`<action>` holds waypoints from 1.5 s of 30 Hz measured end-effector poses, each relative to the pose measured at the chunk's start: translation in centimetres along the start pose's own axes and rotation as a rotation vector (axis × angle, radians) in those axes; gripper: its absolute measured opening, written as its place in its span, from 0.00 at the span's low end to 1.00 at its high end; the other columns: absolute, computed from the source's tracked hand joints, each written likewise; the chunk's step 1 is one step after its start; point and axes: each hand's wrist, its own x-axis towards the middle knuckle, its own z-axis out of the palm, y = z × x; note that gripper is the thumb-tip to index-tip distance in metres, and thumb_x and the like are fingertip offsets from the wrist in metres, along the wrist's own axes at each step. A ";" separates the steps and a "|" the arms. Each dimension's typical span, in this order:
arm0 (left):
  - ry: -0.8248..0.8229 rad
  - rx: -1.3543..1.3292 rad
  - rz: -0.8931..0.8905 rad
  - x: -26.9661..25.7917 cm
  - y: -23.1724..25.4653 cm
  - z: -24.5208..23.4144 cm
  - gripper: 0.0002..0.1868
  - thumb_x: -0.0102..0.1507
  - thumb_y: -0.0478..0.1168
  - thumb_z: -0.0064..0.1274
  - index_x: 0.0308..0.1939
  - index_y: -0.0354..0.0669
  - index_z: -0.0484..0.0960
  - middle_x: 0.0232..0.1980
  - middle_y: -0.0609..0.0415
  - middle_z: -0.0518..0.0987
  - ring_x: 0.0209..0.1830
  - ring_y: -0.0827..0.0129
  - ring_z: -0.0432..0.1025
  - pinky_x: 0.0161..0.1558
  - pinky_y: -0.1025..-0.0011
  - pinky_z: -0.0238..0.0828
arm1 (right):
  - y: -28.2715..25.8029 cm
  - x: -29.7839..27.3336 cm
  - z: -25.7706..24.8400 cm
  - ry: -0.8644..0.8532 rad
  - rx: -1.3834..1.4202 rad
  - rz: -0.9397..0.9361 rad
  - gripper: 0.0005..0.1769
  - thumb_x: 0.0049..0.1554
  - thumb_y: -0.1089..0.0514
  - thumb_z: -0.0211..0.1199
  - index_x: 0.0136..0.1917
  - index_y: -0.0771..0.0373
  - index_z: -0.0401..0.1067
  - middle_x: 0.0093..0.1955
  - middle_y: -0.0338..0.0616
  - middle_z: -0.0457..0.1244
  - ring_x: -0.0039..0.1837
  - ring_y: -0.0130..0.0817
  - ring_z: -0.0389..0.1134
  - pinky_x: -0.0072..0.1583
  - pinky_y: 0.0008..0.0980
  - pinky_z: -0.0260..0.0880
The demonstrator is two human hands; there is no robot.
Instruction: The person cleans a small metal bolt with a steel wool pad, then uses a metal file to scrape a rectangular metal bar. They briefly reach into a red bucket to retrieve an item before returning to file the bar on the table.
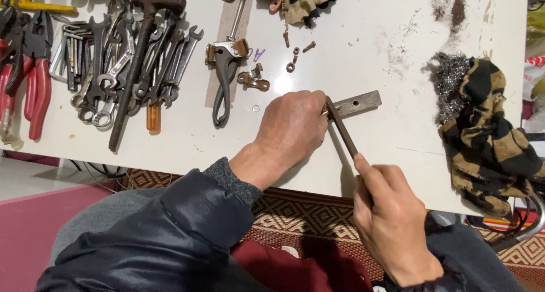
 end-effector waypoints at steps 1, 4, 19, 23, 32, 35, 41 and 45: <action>0.001 0.004 0.003 0.0 0.0 0.1 0.13 0.61 0.32 0.55 0.23 0.41 0.71 0.17 0.52 0.69 0.14 0.57 0.64 0.16 0.59 0.63 | 0.3 -0.1 0.2 0.014 0.011 0.004 0.19 0.60 0.67 0.62 0.65 0.65 0.73 0.46 0.47 0.65 0.40 0.34 0.66 0.41 0.33 0.72; 0.020 0.013 0.012 -0.1 -0.1 0.1 0.14 0.60 0.32 0.56 0.23 0.42 0.69 0.16 0.52 0.68 0.14 0.58 0.62 0.15 0.59 0.61 | 0.1 -0.2 -0.1 0.025 0.014 -0.003 0.20 0.60 0.67 0.62 0.66 0.63 0.73 0.47 0.45 0.64 0.42 0.35 0.67 0.42 0.36 0.70; -0.002 0.019 -0.001 0.1 0.0 0.0 0.13 0.62 0.34 0.57 0.25 0.41 0.71 0.18 0.51 0.71 0.16 0.56 0.66 0.17 0.58 0.65 | -0.1 -0.7 -0.4 0.000 -0.075 0.016 0.18 0.59 0.65 0.63 0.64 0.61 0.75 0.46 0.42 0.64 0.39 0.34 0.66 0.37 0.37 0.69; 0.002 0.003 -0.011 0.0 -0.1 -0.1 0.13 0.61 0.35 0.59 0.25 0.41 0.71 0.18 0.50 0.71 0.16 0.54 0.66 0.17 0.57 0.64 | 0.4 0.1 0.0 0.002 -0.033 0.009 0.16 0.61 0.65 0.62 0.63 0.63 0.74 0.45 0.46 0.64 0.38 0.37 0.64 0.35 0.41 0.69; -0.012 0.012 -0.024 0.2 0.1 -0.1 0.11 0.61 0.33 0.56 0.25 0.41 0.71 0.19 0.50 0.71 0.15 0.54 0.66 0.17 0.58 0.64 | 0.4 -0.8 -0.1 -0.008 -0.074 0.038 0.20 0.59 0.65 0.63 0.65 0.58 0.74 0.48 0.42 0.65 0.41 0.35 0.67 0.39 0.38 0.69; -0.005 0.015 -0.019 0.0 0.1 -0.2 0.12 0.61 0.35 0.60 0.27 0.40 0.73 0.19 0.50 0.72 0.16 0.54 0.67 0.18 0.58 0.65 | 0.9 -0.2 0.4 0.015 0.010 0.037 0.21 0.60 0.66 0.62 0.67 0.60 0.73 0.48 0.43 0.64 0.43 0.35 0.67 0.41 0.38 0.68; 0.023 0.021 0.008 0.0 0.0 0.0 0.13 0.60 0.33 0.58 0.24 0.42 0.70 0.17 0.52 0.70 0.14 0.57 0.65 0.15 0.60 0.64 | -0.3 -0.9 -0.5 0.022 -0.057 -0.013 0.18 0.59 0.66 0.64 0.64 0.63 0.75 0.47 0.43 0.65 0.40 0.33 0.67 0.41 0.34 0.69; 0.018 -0.002 -0.010 0.1 0.0 0.2 0.14 0.60 0.34 0.58 0.24 0.42 0.69 0.18 0.52 0.69 0.15 0.55 0.64 0.16 0.57 0.63 | 0.4 0.0 -0.3 0.001 -0.048 0.019 0.19 0.60 0.65 0.63 0.65 0.60 0.74 0.47 0.43 0.64 0.41 0.37 0.66 0.40 0.40 0.69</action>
